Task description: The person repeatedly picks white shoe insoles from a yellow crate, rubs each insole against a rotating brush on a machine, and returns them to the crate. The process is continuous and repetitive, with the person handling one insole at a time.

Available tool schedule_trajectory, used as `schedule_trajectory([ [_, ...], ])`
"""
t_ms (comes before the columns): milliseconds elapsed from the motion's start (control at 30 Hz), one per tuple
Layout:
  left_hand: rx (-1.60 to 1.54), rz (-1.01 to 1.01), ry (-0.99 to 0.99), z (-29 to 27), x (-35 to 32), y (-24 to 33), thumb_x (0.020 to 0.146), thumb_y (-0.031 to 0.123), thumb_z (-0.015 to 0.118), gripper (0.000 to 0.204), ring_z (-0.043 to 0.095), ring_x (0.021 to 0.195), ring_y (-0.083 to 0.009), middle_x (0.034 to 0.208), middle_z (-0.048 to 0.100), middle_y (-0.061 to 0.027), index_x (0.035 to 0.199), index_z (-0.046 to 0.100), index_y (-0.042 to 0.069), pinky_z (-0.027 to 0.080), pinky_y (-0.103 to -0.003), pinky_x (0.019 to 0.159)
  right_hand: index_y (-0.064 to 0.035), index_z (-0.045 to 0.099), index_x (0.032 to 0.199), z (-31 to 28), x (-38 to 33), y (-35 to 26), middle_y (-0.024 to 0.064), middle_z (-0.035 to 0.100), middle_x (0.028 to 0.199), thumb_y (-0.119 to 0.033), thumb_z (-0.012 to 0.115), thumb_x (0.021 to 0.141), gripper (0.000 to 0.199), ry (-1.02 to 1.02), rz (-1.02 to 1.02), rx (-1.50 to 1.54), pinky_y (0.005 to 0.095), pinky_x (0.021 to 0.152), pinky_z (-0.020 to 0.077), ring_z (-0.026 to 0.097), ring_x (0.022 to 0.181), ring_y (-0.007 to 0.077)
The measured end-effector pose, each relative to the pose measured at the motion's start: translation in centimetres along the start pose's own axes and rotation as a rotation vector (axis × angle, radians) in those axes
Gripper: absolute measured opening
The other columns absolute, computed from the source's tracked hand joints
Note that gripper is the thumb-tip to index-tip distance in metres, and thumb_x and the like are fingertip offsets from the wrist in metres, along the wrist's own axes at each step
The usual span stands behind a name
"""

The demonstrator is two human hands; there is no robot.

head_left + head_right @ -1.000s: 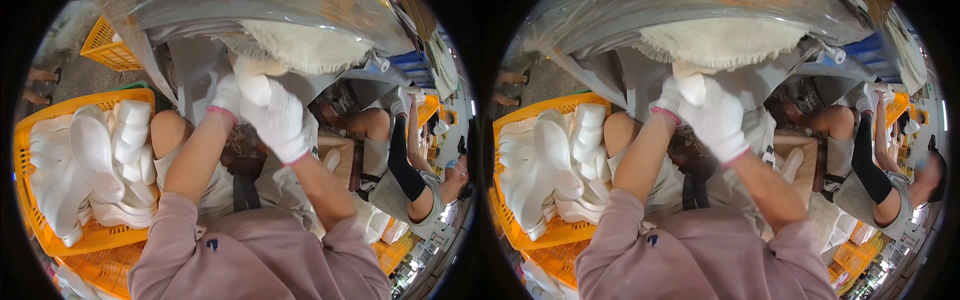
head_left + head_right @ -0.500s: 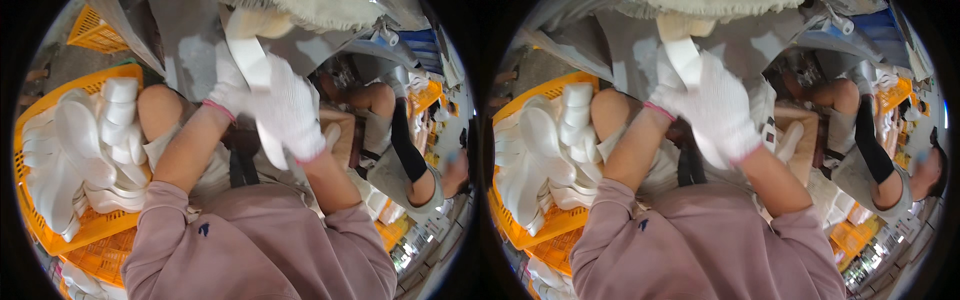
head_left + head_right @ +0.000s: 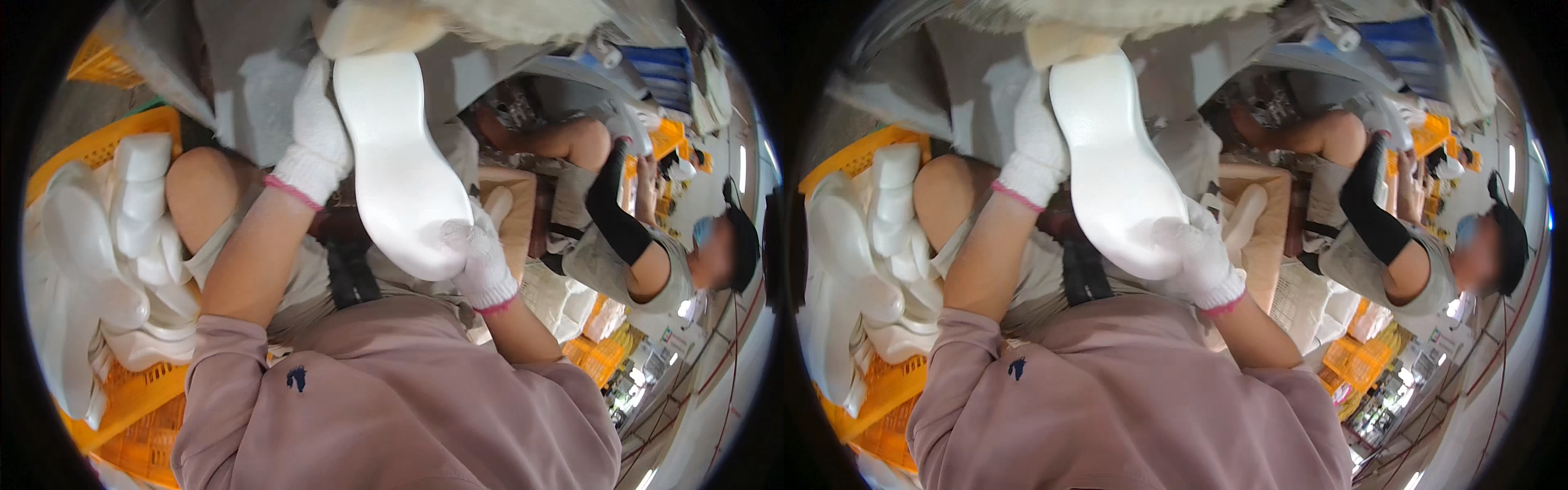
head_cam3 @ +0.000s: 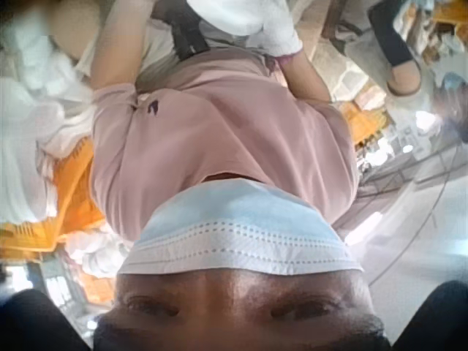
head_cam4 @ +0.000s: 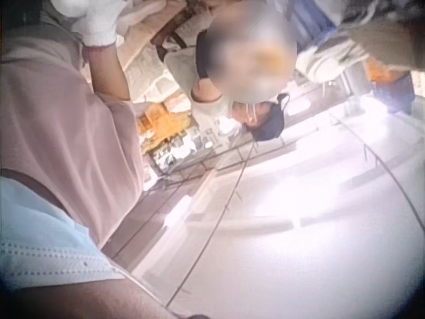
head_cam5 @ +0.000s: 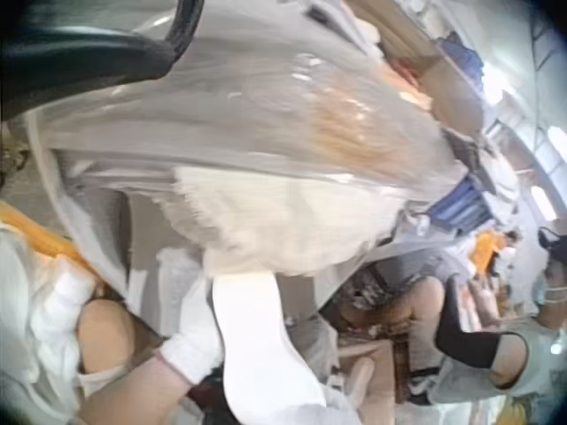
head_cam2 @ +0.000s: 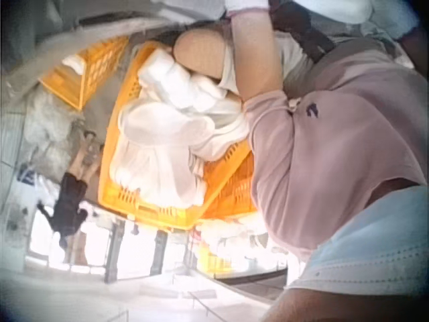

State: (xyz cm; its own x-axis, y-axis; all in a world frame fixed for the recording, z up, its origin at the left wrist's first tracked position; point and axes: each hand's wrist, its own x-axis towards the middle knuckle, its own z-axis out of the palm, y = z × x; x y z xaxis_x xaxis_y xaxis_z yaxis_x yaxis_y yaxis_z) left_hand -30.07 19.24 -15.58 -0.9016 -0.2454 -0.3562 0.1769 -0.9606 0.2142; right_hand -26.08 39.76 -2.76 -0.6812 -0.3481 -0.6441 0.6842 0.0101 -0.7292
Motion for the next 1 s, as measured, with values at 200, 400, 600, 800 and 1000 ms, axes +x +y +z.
schedule_trajectory([
  [200,1.334,0.293,0.24,5.1,-2.0,4.6,0.104,0.029,0.053,0.035,0.073,0.106,-0.0292,0.113,0.074,-0.0192,0.118,0.068,0.0,0.059,-0.046,0.089,0.0041,0.068,0.131,-2.5,1.8,-0.9,0.0158,0.073,0.126,-0.008,0.064,0.098,0.036,-0.142,-0.256,-0.231,0.0389,0.092,0.0598,0.071,0.11,0.023],
  [400,1.996,0.745,0.135,4.8,-16.5,12.6,0.088,0.031,0.076,0.037,0.066,0.111,-0.0331,0.109,0.068,-0.0144,0.115,0.068,0.008,0.051,-0.048,0.102,0.0138,0.051,0.148,-14.7,-3.6,0.5,0.0211,0.069,0.13,-0.018,0.077,0.09,0.071,0.058,-0.317,-0.494,0.0381,0.094,0.0594,0.071,0.112,0.0278],
  [600,2.245,0.543,1.188,-0.5,-23.1,27.1,0.079,0.039,0.084,0.111,0.048,0.14,-0.0458,0.158,0.039,-0.0224,0.166,0.023,0.008,0.042,-0.052,0.117,0.0112,0.062,0.138,-21.6,-5.2,2.7,0.0258,0.071,0.134,-0.018,0.077,0.092,0.056,0.269,-0.141,-1.472,0.0386,0.097,0.0562,0.072,0.117,0.0298],
  [800,2.264,0.451,1.346,-2.7,-24.8,26.0,0.081,0.037,0.081,0.107,0.049,0.142,-0.0439,0.153,0.045,-0.0285,0.167,0.025,0.005,0.045,-0.049,0.117,0.0042,0.064,0.142,-14.0,-2.0,3.1,0.0162,0.073,0.125,-0.009,0.074,0.094,0.051,-0.044,-0.566,-1.051,0.0378,0.099,0.054,0.07,0.11,0.0231],
  [1000,2.141,0.648,1.068,5.1,-32.9,23.2,0.084,0.028,0.077,0.081,0.057,0.131,-0.0408,0.141,0.056,-0.0266,0.155,0.047,0.004,0.05,-0.048,0.109,-0.0007,0.067,0.142,-4.7,-0.8,2.4,0.0169,0.071,0.129,-0.006,0.077,0.09,0.053,-0.345,-0.739,-1.166,0.0385,0.103,0.052,0.069,0.113,0.025],
])
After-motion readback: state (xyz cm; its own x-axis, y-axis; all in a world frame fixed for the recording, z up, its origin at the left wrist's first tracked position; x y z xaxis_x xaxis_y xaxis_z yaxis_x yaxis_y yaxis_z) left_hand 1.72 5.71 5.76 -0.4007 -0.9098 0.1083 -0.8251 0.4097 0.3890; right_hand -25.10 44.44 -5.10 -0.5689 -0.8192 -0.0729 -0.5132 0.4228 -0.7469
